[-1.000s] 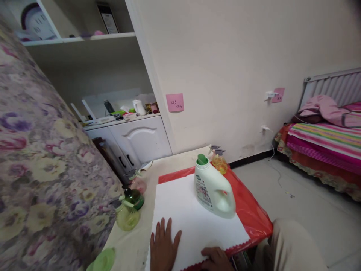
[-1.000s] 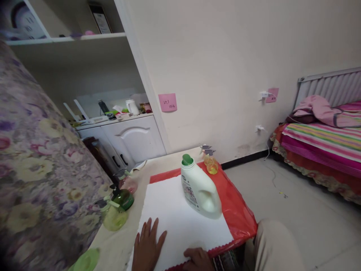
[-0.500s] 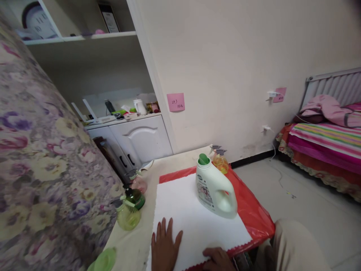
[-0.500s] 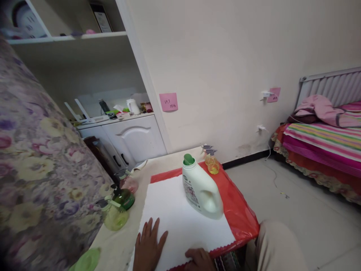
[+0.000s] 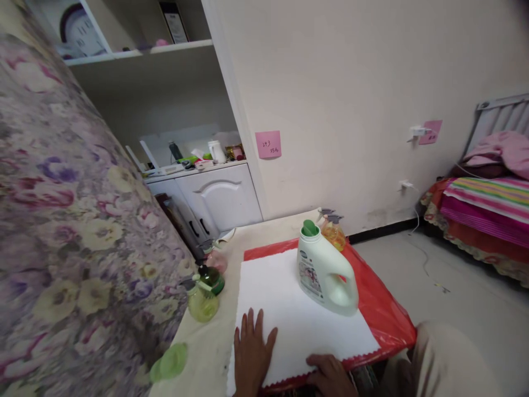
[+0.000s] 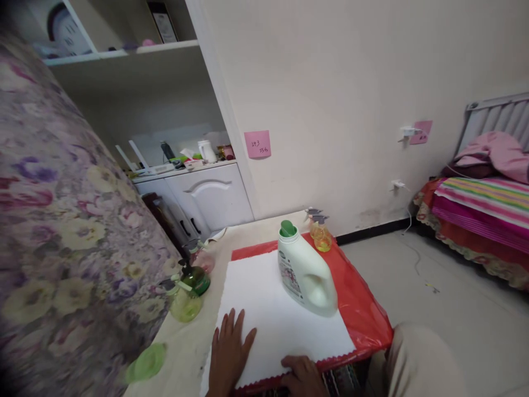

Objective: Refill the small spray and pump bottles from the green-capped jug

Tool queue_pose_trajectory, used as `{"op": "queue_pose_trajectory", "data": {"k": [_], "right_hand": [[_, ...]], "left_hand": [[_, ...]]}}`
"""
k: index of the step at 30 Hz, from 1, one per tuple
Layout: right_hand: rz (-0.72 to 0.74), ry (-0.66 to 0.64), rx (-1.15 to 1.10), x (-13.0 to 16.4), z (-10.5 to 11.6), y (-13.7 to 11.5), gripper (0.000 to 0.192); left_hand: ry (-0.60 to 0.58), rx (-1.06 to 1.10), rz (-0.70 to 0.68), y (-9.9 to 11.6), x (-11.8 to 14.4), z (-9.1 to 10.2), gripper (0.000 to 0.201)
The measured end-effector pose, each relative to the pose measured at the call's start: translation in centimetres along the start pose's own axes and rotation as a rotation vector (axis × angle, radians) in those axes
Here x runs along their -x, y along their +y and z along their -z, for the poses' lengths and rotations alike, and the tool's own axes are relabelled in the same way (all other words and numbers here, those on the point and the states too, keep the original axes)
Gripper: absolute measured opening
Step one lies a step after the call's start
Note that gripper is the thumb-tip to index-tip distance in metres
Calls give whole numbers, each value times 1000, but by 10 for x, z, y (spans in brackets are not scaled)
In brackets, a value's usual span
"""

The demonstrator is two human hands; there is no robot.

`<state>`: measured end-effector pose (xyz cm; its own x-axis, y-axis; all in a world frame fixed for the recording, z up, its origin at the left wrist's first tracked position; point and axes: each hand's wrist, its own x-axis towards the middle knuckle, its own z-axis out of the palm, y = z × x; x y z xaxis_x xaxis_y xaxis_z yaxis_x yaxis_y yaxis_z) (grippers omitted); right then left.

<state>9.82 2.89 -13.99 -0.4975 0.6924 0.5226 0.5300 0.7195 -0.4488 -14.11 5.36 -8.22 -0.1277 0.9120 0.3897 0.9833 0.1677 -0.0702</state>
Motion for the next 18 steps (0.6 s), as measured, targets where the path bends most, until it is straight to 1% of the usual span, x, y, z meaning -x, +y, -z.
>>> {"op": "queue_pose_trajectory", "data": {"k": [4,9,14,18], "right_hand": [[-21,2,9,0,2,-3,42],[-6,19,8,1,3,-3,44],[12,4,-4,3,2,-1,46],[-15,-24,-5,5,1,-1,50]], "left_hand": [[0,5,-5,-1,0,-1,55],[14,25,2,-1,3,-3,56],[-25,48,-5,-2,4,-2,58],[-39,70,5,-1,5,0,58]]}}
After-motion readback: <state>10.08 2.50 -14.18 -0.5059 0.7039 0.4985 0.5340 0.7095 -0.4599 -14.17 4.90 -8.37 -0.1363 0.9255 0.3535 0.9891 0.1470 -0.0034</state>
